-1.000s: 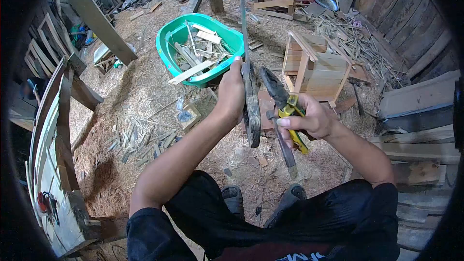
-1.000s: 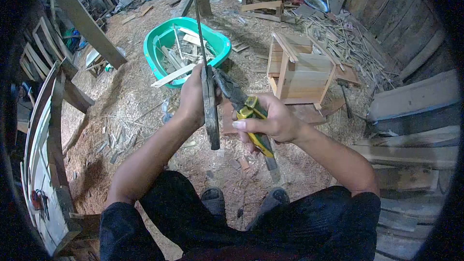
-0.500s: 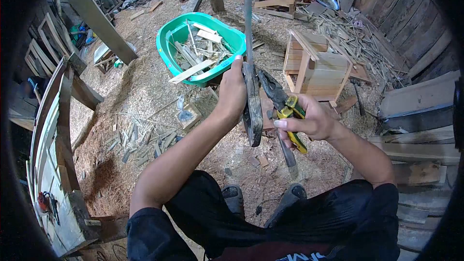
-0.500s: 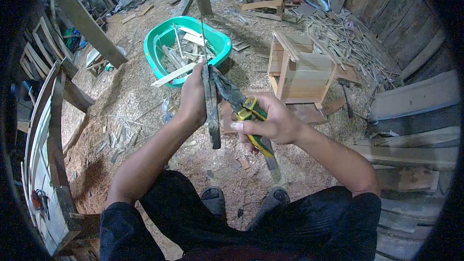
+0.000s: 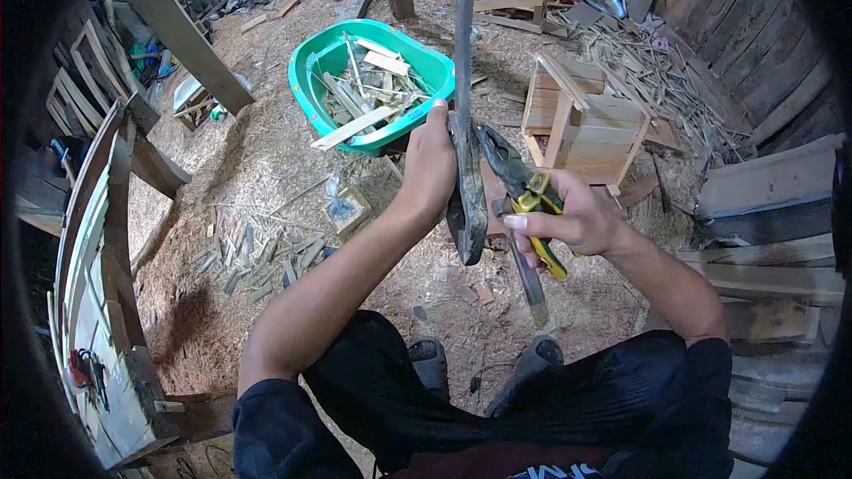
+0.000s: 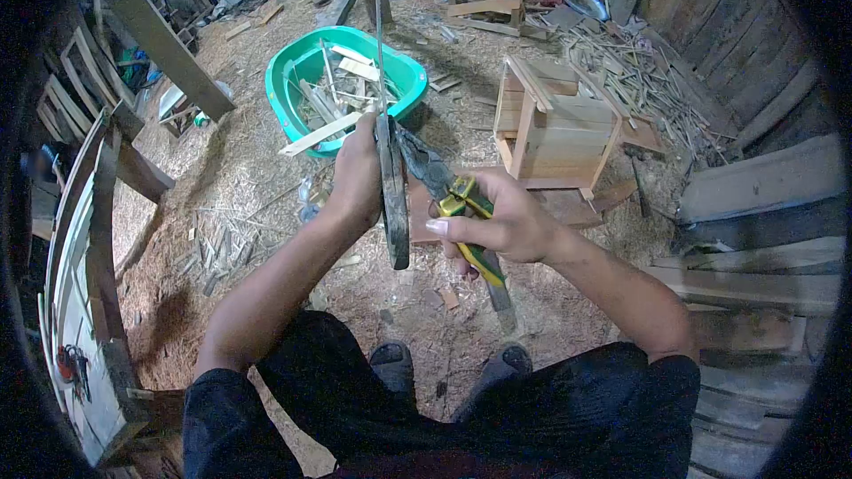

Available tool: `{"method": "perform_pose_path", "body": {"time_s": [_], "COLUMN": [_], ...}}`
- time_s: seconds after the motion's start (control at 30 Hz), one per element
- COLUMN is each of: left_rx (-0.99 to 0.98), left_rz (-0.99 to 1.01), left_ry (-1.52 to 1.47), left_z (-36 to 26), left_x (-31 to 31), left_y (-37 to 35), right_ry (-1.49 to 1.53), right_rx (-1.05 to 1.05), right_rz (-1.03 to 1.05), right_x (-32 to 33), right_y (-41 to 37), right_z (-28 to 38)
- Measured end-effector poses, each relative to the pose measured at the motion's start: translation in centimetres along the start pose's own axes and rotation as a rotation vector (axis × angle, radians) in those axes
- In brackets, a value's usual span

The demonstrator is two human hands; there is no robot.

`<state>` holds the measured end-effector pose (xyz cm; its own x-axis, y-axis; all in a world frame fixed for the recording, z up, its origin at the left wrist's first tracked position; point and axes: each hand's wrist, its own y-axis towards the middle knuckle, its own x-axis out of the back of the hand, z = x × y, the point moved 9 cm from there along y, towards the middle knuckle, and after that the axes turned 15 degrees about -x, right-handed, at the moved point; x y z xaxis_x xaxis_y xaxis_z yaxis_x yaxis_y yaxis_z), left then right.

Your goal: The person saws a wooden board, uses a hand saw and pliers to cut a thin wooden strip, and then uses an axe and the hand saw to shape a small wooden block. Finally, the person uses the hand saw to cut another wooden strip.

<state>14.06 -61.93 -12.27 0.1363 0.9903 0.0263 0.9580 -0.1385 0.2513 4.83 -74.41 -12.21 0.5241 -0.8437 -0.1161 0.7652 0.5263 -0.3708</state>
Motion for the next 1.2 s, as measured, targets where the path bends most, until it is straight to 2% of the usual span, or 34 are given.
{"method": "perform_pose_path", "body": {"time_s": [0.43, 0.53, 0.63, 0.73, 0.83, 0.87, 0.97, 1.03, 1.13, 1.2], "left_rx": [-0.061, -0.015, -0.059, -0.079, 0.059, 0.044, 0.229, 0.219, 0.294, 0.288], "left_rz": [-0.006, 0.087, 0.085, 0.112, 0.055, -0.003, 0.014, -0.023, -0.069, -0.042], "left_ry": [0.037, 0.08, 0.048, 0.167, -0.013, -0.051, -0.148, -0.196, -0.238, -0.23], "left_z": [0.1, 0.8, 0.4, 0.4, 1.9, 1.9, 7.3, 7.1, 6.0, 6.6], "left_x": [0.3, 0.2, 0.1, 0.2, -0.1, -0.2, -0.3, -0.4, -0.8, -0.9], "left_y": [-0.1, 0.1, 0.3, 0.0, -0.5, -0.5, 0.2, 0.3, -0.8, -0.6], "right_ry": [-0.115, -0.15, -0.165, -0.148, -0.144, -0.115, -0.001, 0.115, 0.008, -0.18], "right_rx": [-0.043, -0.036, -0.003, -0.007, -0.074, -0.085, -0.093, -0.077, -0.06, -0.034], "right_rz": [-0.005, 0.016, 0.012, -0.007, 0.042, 0.041, 0.014, -0.02, -0.005, -0.128], "right_x": [-0.5, -0.4, -0.2, -0.4, 0.1, 0.2, 0.3, 0.5, 0.8, 1.9], "right_y": [-0.1, 0.0, 0.1, -0.2, 0.1, 0.0, 0.1, 0.4, 1.0, 1.3], "right_z": [0.0, -0.1, 0.3, 0.3, -0.3, -0.3, -0.3, -0.5, -0.9, -1.3]}}
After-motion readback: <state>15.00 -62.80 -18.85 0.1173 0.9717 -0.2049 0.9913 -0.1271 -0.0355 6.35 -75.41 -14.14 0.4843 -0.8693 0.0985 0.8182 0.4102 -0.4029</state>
